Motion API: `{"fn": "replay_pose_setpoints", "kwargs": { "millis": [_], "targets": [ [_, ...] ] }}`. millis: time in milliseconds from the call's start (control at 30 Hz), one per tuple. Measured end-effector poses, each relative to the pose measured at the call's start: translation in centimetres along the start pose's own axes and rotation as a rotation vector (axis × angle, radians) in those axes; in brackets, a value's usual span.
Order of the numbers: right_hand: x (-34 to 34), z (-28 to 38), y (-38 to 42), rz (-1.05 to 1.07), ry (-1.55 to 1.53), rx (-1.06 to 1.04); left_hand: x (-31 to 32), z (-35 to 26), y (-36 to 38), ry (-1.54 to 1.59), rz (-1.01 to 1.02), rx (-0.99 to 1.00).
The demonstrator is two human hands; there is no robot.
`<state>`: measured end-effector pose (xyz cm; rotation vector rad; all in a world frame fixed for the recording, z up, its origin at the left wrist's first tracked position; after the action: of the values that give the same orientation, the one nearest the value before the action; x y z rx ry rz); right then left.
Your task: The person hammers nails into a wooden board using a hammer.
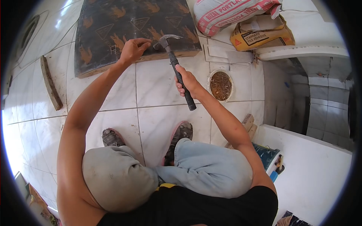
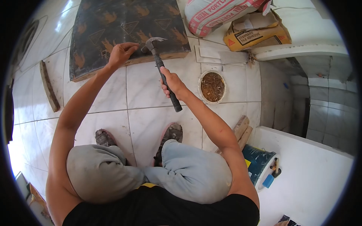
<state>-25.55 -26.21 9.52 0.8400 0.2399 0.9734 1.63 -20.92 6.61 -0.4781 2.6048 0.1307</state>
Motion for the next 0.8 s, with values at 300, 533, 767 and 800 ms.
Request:
{"fn": "replay_pose_setpoints", "kwargs": {
  "millis": [300,533,767,800],
  "targets": [
    [1.3,0.9,1.9,-0.058,0.108,-0.067,0.3,1.3,0.5,0.056,-0.011,0.069],
    [3.7,5.7,5.3,-0.093,0.338,-0.339,0.4,1.4,0.8,-0.150,-0.039,0.223],
    [3.0,2.3,2.0,-0.104,0.457,-0.250,0.9,1.7,0.5,-0.196,-0.035,0.263],
    [3.2,2.9,2.5,-0.102,0.462,-0.253,1.1,1.8,0.5,-0.230,-0.051,0.268]
  ]
}}
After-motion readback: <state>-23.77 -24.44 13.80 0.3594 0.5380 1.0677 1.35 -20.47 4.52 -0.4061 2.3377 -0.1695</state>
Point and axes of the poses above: each hand's wrist, its own y-axis away from the middle knuckle, its own x-axis out of the palm, z = x × y, the point moved 3 cm from there along -y, towards the middle knuckle, and after that the axes turned 7 degrees about z, right-handed, at the moved point
